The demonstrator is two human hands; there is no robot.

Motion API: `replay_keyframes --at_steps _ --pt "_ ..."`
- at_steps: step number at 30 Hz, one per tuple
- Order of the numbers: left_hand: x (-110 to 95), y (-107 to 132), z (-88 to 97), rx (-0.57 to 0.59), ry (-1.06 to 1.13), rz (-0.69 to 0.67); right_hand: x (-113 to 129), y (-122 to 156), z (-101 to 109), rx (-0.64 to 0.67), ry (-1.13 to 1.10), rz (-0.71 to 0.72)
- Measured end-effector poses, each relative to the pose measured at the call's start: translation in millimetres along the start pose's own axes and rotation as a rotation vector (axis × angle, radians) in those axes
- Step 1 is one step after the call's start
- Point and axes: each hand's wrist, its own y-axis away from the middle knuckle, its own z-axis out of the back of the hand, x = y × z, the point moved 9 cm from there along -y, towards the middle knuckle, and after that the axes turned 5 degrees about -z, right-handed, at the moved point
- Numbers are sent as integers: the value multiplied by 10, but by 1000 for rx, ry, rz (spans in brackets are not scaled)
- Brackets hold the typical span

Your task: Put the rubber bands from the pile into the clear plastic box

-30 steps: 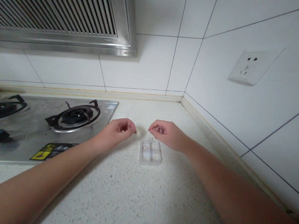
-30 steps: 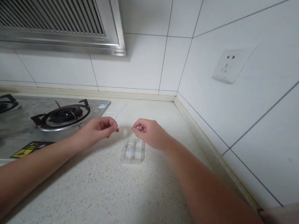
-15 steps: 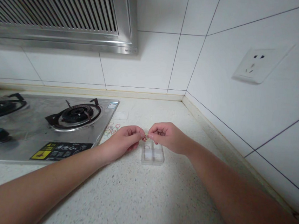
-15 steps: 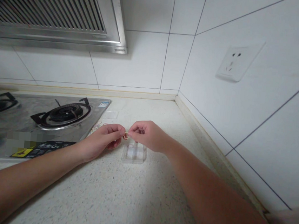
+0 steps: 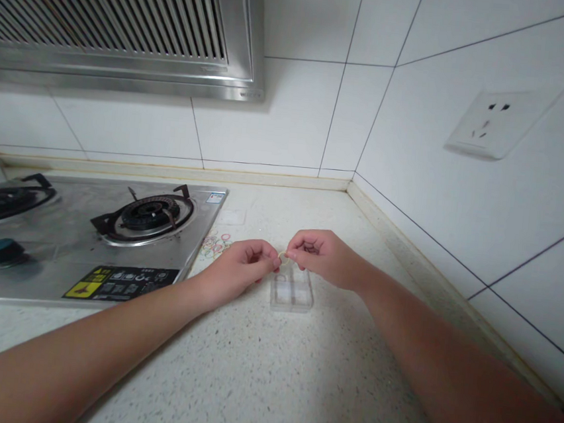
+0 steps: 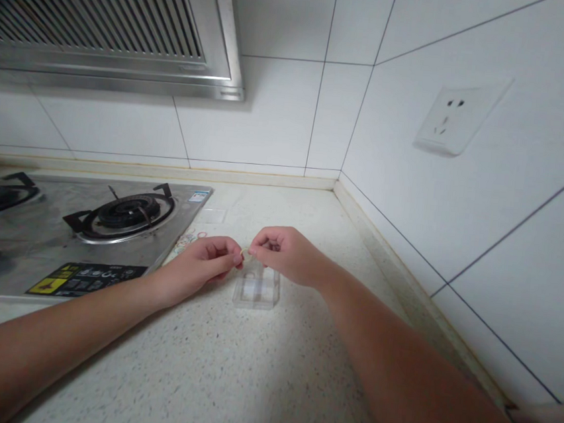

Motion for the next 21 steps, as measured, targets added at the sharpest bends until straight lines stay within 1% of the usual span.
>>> replay_keyframes --at_steps 13,21 --pt "-3 -5 18 -11 -17 3 -69 -9 17 16 61 3" --pt "-13 7 21 -11 -30 14 -66 -4 -11 48 40 1"
